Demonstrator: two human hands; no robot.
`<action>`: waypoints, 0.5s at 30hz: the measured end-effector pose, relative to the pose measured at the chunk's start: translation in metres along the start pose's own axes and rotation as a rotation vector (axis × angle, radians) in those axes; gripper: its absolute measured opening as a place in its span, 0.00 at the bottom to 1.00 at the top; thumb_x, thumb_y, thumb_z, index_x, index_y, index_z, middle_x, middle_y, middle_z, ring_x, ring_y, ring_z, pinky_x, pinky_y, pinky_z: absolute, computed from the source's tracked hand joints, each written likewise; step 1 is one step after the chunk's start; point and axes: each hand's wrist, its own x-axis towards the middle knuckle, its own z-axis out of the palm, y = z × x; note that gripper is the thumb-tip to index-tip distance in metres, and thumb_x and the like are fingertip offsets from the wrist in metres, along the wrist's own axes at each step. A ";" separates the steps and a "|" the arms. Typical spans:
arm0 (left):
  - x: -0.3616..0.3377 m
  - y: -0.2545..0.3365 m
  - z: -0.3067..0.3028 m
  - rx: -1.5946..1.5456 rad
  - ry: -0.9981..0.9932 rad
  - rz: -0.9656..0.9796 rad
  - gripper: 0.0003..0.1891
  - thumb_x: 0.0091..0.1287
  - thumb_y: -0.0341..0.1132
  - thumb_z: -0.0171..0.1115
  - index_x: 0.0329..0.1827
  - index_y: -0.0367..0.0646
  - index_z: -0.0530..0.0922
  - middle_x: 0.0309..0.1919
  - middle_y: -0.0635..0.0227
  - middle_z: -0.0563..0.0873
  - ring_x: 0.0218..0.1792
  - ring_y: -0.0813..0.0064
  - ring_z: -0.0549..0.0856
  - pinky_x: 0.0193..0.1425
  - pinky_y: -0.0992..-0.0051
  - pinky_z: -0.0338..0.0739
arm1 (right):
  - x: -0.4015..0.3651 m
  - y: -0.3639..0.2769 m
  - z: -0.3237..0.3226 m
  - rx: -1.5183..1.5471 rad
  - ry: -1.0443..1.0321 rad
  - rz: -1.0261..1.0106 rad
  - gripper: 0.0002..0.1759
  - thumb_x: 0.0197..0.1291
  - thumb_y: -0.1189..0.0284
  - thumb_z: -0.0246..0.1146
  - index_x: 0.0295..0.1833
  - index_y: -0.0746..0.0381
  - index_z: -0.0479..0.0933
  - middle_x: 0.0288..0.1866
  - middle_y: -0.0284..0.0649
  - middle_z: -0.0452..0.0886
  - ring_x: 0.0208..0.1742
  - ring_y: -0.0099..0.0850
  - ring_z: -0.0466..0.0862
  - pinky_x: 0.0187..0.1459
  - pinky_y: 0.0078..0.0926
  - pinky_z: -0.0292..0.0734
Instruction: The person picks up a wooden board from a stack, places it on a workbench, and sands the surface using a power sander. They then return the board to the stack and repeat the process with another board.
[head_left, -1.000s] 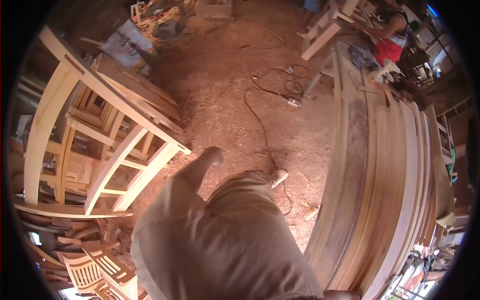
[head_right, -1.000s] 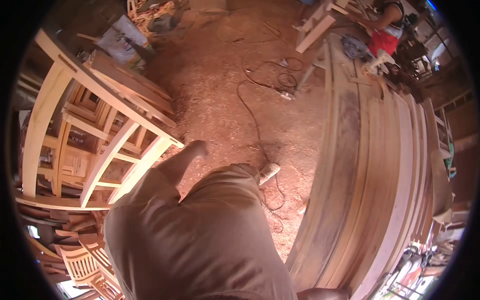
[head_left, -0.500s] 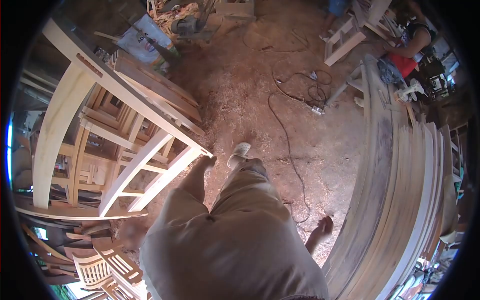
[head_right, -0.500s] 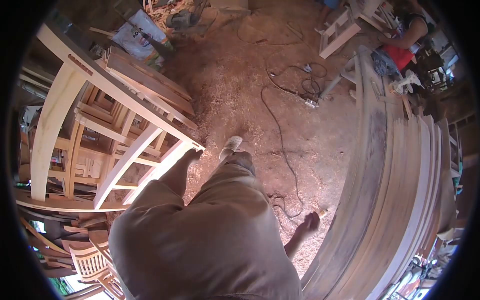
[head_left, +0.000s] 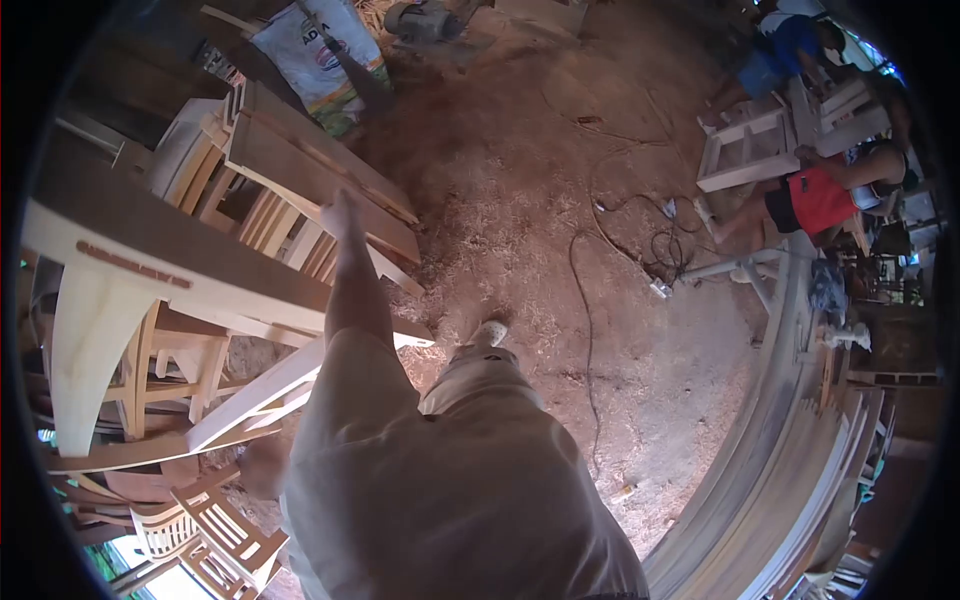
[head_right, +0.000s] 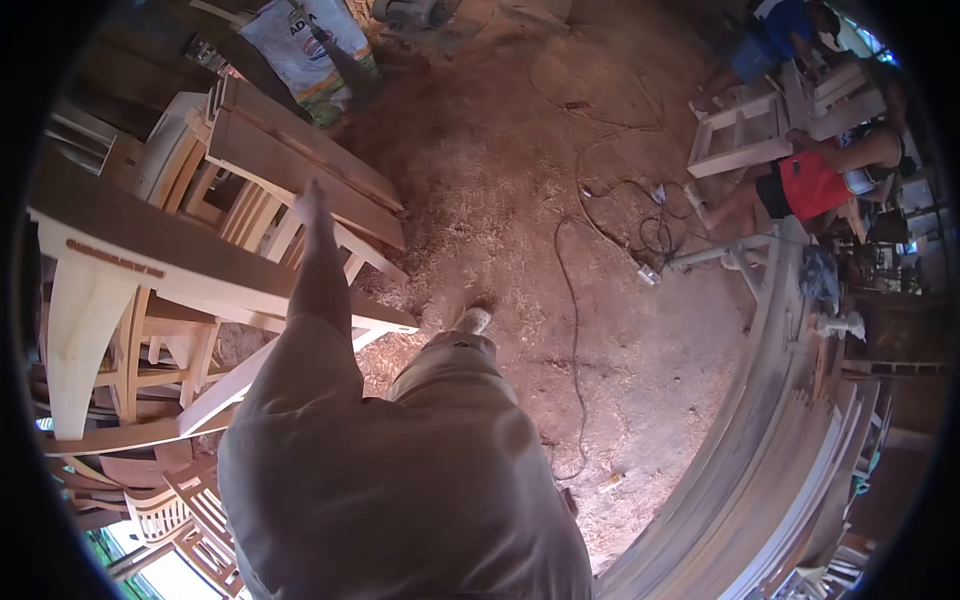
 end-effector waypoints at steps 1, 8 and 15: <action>0.028 0.009 0.002 -0.160 0.133 -0.092 0.27 0.64 0.47 0.64 0.41 0.21 0.83 0.40 0.39 0.89 0.42 0.50 0.90 0.51 0.55 0.84 | -0.034 0.004 0.021 0.068 0.078 -0.073 0.28 0.73 0.54 0.61 0.72 0.54 0.70 0.51 0.41 0.82 0.37 0.35 0.84 0.31 0.31 0.77; 0.150 0.050 -0.011 -0.297 0.674 -0.175 0.25 0.56 0.37 0.73 0.49 0.23 0.81 0.43 0.40 0.88 0.47 0.50 0.90 0.51 0.58 0.86 | -0.121 -0.037 0.087 0.087 0.137 -0.199 0.28 0.73 0.54 0.61 0.72 0.54 0.70 0.52 0.41 0.82 0.40 0.36 0.85 0.33 0.33 0.78; 0.114 0.048 -0.013 -0.128 0.410 -0.029 0.30 0.54 0.45 0.73 0.50 0.25 0.81 0.45 0.38 0.88 0.45 0.50 0.90 0.51 0.59 0.85 | -0.160 -0.073 0.121 0.081 0.150 -0.316 0.28 0.73 0.54 0.62 0.73 0.53 0.70 0.54 0.41 0.82 0.43 0.38 0.85 0.35 0.35 0.79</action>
